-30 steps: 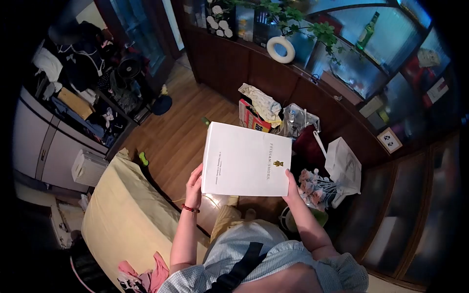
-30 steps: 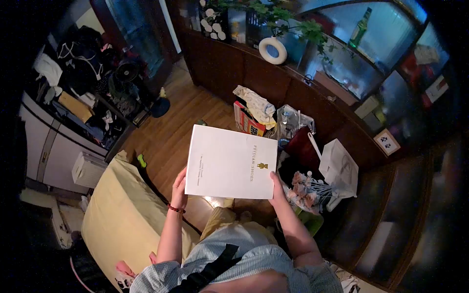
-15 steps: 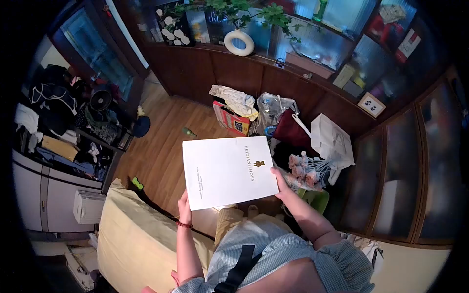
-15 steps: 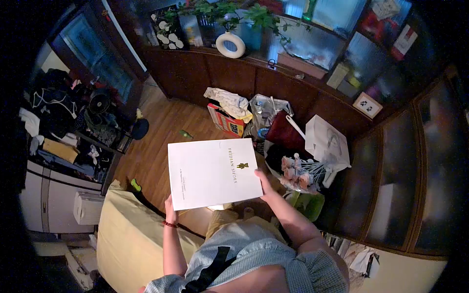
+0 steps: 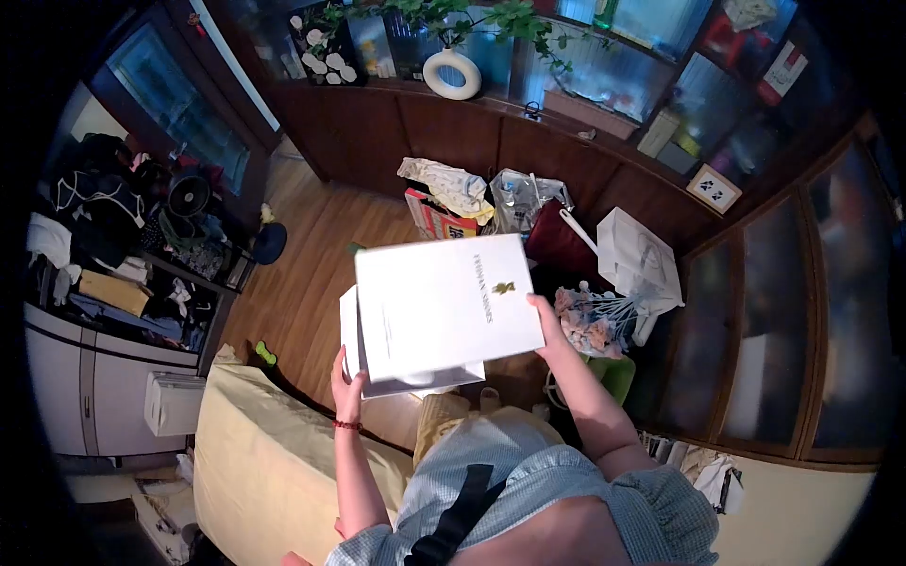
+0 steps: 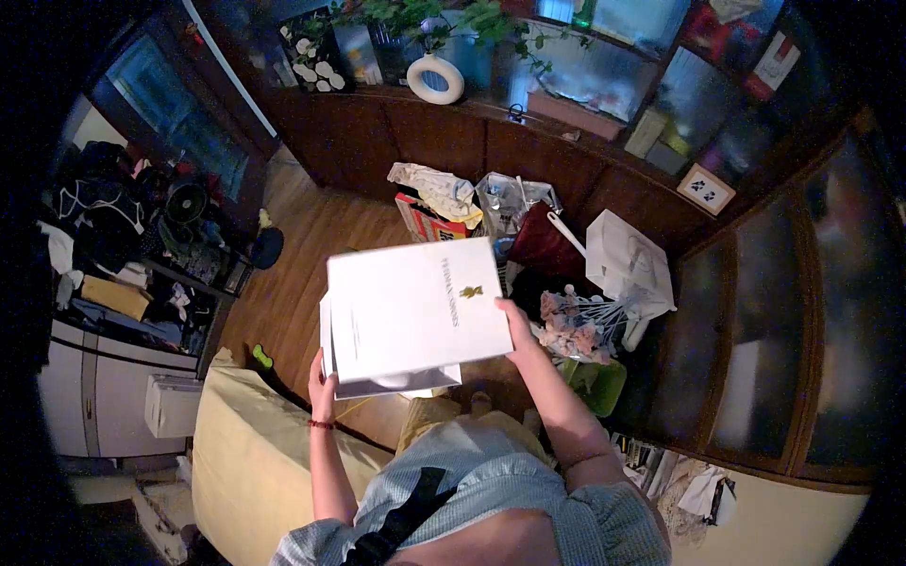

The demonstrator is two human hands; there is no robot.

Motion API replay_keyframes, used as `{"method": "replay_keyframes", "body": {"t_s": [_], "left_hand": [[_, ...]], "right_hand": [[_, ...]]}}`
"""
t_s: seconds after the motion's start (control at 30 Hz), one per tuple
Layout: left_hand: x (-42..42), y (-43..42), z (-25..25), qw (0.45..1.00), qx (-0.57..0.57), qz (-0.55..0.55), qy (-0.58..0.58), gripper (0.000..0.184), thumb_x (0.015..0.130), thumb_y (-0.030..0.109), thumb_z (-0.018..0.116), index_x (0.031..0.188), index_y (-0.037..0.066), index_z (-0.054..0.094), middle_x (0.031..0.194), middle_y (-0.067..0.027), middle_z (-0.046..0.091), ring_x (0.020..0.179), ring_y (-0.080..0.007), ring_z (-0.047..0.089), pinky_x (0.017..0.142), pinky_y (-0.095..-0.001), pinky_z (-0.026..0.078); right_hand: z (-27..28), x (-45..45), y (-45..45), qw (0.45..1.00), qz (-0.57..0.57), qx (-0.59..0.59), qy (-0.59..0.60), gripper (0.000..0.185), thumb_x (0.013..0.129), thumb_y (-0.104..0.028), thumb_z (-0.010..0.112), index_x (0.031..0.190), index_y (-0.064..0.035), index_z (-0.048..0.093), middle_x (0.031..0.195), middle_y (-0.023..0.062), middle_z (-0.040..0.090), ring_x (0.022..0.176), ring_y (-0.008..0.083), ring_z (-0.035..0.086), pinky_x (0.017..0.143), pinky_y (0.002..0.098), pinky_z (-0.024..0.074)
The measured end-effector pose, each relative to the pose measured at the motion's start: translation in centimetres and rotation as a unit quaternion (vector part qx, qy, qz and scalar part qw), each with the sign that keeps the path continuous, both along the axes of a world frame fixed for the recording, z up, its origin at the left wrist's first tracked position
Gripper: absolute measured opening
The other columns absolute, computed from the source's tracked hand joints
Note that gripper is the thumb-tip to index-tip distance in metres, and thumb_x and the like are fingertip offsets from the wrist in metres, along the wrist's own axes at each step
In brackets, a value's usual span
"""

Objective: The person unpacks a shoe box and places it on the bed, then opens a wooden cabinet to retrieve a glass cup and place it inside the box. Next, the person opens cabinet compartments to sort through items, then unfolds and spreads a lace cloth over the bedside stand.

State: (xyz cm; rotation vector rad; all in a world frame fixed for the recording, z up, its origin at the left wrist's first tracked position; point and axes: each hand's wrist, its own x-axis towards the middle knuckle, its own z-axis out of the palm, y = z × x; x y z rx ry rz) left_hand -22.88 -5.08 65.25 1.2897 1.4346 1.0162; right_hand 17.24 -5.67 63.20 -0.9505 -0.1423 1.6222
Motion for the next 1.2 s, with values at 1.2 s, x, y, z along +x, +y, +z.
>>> {"method": "replay_keyframes", "body": {"t_s": [1.2], "left_hand": [[-3.0,-8.8,-7.3,0.840,-0.125,0.221,-0.481,0.051,0.077,0.031,0.058,0.118,0.002,0.046,0.109,-0.0093,0.055,0.101,-0.0246,0.054,0.089,-0.0379,0.044]], "right_hand": [[-4.3,3.0,-2.4,0.404,0.233,0.306,-0.830,0.016,0.077,-0.020,0.059,0.088,-0.0088,0.054,0.087,0.0069,0.057,0.083,0.0260,0.057,0.070,0.0388,0.0472]]}}
